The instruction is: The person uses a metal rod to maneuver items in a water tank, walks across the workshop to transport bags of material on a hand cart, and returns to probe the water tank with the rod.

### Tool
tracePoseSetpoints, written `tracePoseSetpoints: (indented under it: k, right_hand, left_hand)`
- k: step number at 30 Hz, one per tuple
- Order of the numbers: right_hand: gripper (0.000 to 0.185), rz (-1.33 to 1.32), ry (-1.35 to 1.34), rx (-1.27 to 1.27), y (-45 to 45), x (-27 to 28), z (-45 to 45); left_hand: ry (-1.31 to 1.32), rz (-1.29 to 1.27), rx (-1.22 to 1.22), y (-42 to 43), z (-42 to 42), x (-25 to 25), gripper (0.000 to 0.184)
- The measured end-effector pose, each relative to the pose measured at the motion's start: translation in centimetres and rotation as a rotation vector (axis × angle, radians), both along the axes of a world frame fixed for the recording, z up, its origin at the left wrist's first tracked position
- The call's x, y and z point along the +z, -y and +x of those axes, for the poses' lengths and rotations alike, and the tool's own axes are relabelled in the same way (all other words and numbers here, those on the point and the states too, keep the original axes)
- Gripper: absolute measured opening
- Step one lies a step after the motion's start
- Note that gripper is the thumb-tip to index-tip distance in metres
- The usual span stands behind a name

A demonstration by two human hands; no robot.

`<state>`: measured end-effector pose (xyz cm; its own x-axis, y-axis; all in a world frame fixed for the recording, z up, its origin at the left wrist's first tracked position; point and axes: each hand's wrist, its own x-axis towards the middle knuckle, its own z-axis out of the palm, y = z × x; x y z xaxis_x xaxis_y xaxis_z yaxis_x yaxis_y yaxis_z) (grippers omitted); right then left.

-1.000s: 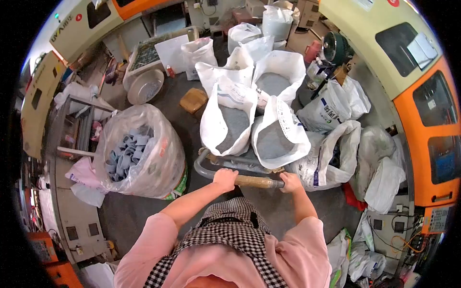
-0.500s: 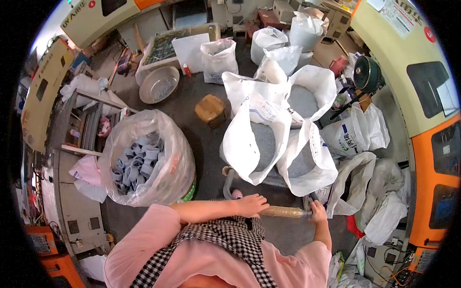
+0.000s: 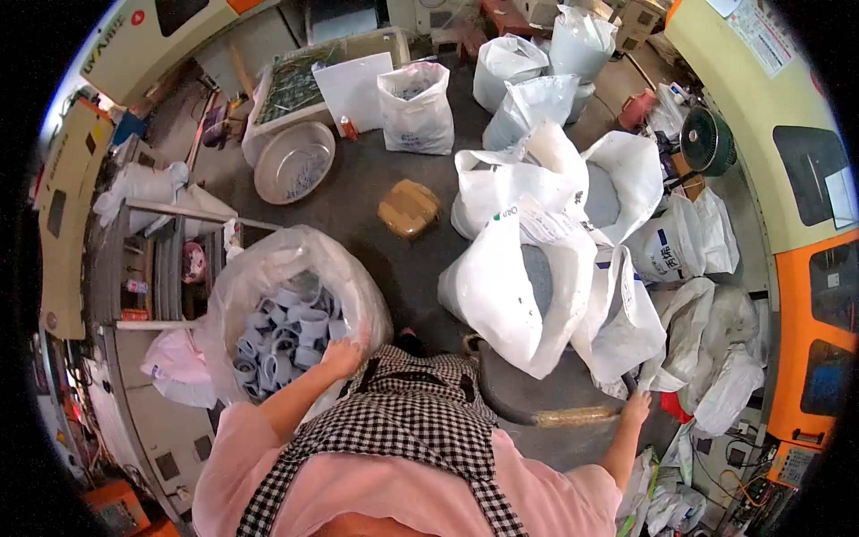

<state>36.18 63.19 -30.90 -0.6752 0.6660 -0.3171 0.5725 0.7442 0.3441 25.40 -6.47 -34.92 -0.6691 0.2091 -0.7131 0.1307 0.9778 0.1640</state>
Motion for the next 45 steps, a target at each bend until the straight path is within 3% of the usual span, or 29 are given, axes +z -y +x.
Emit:
tracePoseSetpoints:
  k: [2,4,6,12,16,19,26,33,39,45]
  right_hand:
    - [0.027,0.105,-0.015,-0.01,4.3,1.5,-3.8]
    - [0.03,0.091,-0.444,0.132,6.9,2.2,-7.4]
    - [0.033,-0.004,-0.579,0.189,13.6,5.1,-13.6]
    - [0.03,-0.297,-0.92,0.62,26.0,5.2,-29.3]
    - [0.026,-0.442,-0.94,0.771,31.0,4.8,-37.8]
    - [0.025,-0.493,-0.942,0.81,33.2,4.3,-42.8]
    - [0.024,-0.644,-0.795,0.843,36.0,4.9,-51.2]
    - [0.02,-0.667,-0.722,0.727,39.5,4.5,-56.5]
    - [0.012,-0.606,-0.657,0.595,45.7,1.8,-61.8]
    - [0.011,-0.684,-0.405,0.315,55.3,-0.2,-68.6]
  left_hand:
    - [0.06,-0.002,0.024,3.2,-1.3,-0.5,0.043]
    - [0.133,0.003,0.045,5.2,-2.5,-1.0,0.043]
    - [0.093,0.051,0.041,6.7,-4.2,-1.7,0.03]
    - [-0.064,0.184,0.088,7.2,-12.4,-1.9,0.032]
    - [-0.103,0.202,0.203,8.2,-17.7,-1.3,0.032]
    - [0.051,0.063,0.202,9.1,-21.9,-0.8,0.034]
    - [0.075,0.149,0.301,10.3,-28.5,-2.9,0.028]
    - [0.141,0.185,0.291,12.8,-38.7,-9.5,0.024]
    - [0.218,0.248,0.224,17.4,-51.9,-8.7,0.022]
    - [0.231,0.256,0.081,28.9,-64.0,-10.3,0.018]
